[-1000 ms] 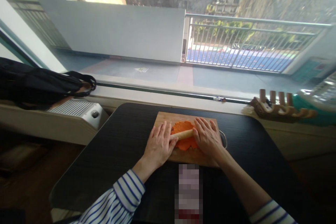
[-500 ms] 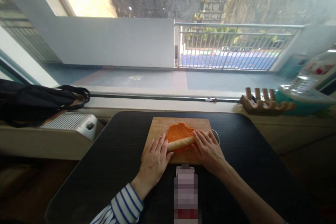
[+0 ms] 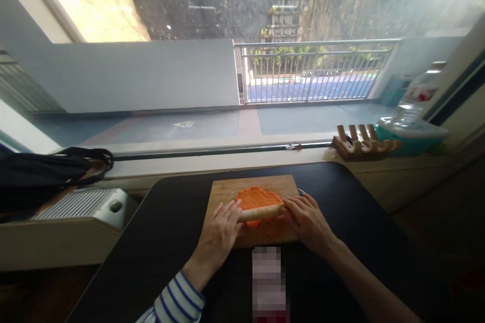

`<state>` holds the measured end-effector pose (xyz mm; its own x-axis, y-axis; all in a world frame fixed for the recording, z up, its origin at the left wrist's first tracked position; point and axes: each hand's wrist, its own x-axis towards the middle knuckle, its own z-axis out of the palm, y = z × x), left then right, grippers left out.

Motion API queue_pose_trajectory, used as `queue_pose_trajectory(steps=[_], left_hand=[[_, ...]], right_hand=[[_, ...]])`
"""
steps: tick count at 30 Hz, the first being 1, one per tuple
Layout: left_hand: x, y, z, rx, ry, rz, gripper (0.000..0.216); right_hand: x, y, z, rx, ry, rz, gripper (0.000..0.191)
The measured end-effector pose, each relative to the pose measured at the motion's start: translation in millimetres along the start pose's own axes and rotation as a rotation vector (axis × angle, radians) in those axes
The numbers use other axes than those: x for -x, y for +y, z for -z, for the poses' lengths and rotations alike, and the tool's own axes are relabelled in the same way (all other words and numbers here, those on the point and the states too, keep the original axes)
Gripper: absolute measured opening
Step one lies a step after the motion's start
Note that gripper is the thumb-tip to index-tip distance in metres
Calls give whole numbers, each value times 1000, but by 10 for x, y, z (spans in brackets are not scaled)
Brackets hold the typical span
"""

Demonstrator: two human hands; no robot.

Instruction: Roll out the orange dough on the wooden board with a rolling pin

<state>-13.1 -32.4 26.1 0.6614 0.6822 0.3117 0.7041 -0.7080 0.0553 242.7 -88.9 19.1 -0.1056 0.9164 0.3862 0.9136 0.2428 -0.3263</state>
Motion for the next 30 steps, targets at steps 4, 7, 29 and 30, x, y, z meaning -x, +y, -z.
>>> queue_pose_trajectory(steps=[4, 7, 29, 30], left_hand=[[-109, -43, 0, 42, -109, 53, 28], [-143, -59, -34, 63, -179, 98, 32], [-691, -4, -270, -118, -181, 327, 67], [-713, -9, -275, -123, -181, 329, 67]], right_hand=[[-177, 21, -24, 12, -15, -95, 26], [-283, 7, -90, 28, -21, -153, 27], [-462, -19, -258, 228, 28, -260, 35], [-470, -13, -259, 227, 29, -257, 35]])
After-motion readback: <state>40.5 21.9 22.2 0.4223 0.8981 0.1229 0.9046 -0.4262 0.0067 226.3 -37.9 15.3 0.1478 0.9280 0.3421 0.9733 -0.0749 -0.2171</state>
